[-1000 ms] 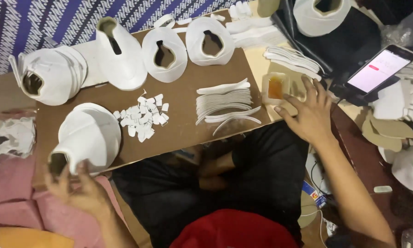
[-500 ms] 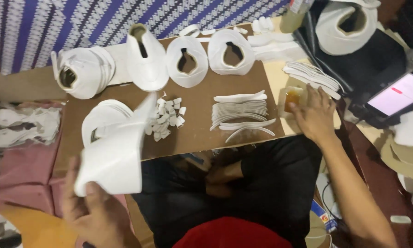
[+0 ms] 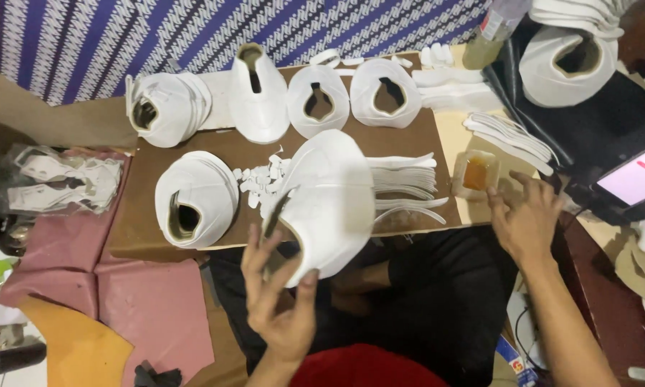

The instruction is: The person handles white shoe uppers and long white foam strips at a work table. They pick up a shoe upper, turn it over, and then repeatedly pick up foam strips, align them, and place them in rows on the table.

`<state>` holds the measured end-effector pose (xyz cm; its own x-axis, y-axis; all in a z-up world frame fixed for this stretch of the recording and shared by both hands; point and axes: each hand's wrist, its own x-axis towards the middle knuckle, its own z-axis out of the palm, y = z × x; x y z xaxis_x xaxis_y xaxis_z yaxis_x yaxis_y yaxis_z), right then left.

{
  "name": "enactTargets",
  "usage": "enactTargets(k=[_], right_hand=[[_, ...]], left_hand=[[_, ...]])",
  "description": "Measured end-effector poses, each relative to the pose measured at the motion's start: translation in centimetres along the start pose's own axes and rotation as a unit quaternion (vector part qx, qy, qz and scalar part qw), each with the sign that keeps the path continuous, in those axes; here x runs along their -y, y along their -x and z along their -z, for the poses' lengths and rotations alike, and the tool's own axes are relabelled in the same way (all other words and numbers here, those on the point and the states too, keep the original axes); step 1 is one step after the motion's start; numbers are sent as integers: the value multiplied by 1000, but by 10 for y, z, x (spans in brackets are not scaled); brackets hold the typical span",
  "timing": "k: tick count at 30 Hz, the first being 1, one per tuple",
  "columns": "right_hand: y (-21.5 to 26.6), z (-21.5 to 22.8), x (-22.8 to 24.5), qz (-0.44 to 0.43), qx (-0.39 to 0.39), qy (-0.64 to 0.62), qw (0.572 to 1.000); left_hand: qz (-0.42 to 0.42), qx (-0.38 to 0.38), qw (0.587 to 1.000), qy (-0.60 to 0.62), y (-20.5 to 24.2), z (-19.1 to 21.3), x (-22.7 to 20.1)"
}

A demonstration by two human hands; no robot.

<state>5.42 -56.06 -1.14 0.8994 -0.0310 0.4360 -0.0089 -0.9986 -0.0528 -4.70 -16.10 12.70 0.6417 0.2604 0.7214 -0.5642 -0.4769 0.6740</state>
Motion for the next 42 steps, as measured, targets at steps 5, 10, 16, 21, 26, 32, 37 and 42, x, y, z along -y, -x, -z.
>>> enactTargets(k=[5,10,16,21,26,32,37,42], right_hand=[[-22,93,62,32,-103,-188,976],[-20,160,156,9,58,-674,736],[-20,181,193,-87,-40,-706,701],[-7,177,195,-98,-12,-830,549],[9,141,192,-101,-86,-703,699],[26,127,162,3,-113,-519,847],[33,166,163,204,-145,-309,918],[21,178,168,291,-146,-264,908]], left_hand=[[-86,-34,995,-25,38,-20,20],[-157,-66,982,-80,82,-45,28],[-175,76,981,-21,71,-38,43],[498,107,709,488,13,-41,46],[580,85,623,519,-11,-31,20],[398,164,843,322,-27,-29,19],[407,269,858,160,-45,-24,-3],[417,331,829,173,-49,-24,-10]])
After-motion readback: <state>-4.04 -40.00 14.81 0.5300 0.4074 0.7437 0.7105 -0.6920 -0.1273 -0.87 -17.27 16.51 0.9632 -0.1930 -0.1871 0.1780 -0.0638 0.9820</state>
